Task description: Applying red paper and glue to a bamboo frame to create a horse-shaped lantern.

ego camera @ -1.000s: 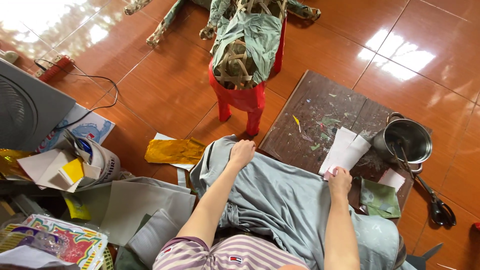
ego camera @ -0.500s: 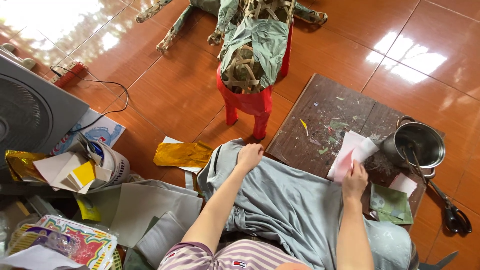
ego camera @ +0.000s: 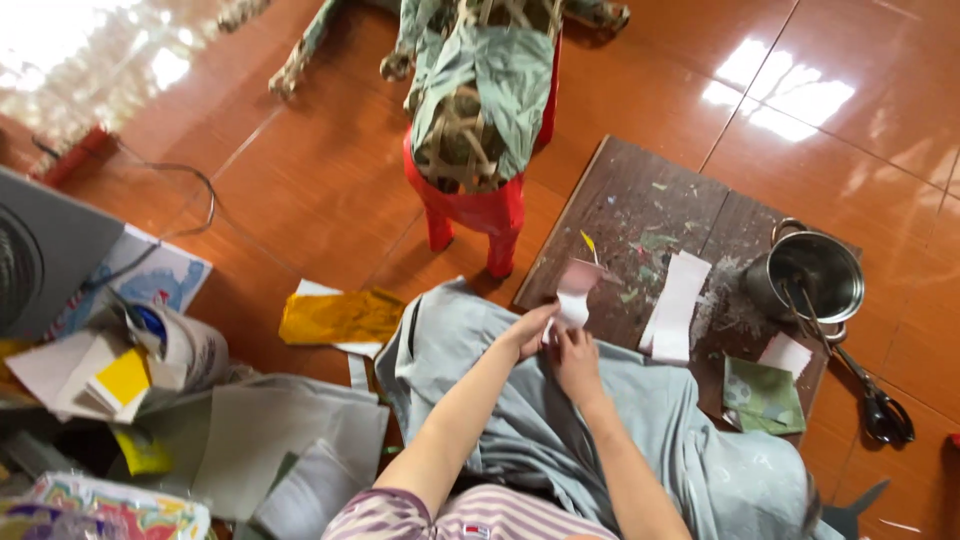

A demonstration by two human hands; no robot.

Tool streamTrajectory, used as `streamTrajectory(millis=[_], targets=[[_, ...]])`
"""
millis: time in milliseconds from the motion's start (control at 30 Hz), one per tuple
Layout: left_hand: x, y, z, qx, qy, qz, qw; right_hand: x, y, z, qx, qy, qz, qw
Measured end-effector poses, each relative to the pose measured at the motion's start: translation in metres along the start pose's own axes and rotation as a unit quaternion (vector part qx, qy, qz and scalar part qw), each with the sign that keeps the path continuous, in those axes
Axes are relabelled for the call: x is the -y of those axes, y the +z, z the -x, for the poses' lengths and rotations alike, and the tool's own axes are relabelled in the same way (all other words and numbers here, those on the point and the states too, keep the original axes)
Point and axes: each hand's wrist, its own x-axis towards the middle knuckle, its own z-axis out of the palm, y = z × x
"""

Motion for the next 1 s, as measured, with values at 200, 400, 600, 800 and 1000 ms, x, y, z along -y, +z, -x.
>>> streamTrajectory(millis=[200, 400, 600, 800, 1000], targets=[[-0.003, -0.007, -0.004, -0.052, 0.065, -0.059, 0.995, -0.127, 0.005, -0.014, 0.143, 0.058, -0.298, 0.942], [0.012, -0.014, -0.007, -0.068, 0.101, -0.1, 0.988, -0.25, -0.113, -0.078, 0.086, 0.084, 0.292, 0.949], [0.018, -0.022, -0.02, -0.102, 0.076, -0.081, 0.989, -0.308, -0.149, -0.064, 0.182, 0.345, 0.35, 0.852], [0.016, -0.014, -0.011, -0.102, 0.062, -0.082, 0.989, -0.328, -0.14, -0.048, 0.143, 0.301, 0.32, 0.887], [0.014, -0.017, -0.009, -0.126, 0.048, -0.104, 0.985, -0.247, -0.17, -0.043, -0.03, 0.457, -0.109, 0.882]])
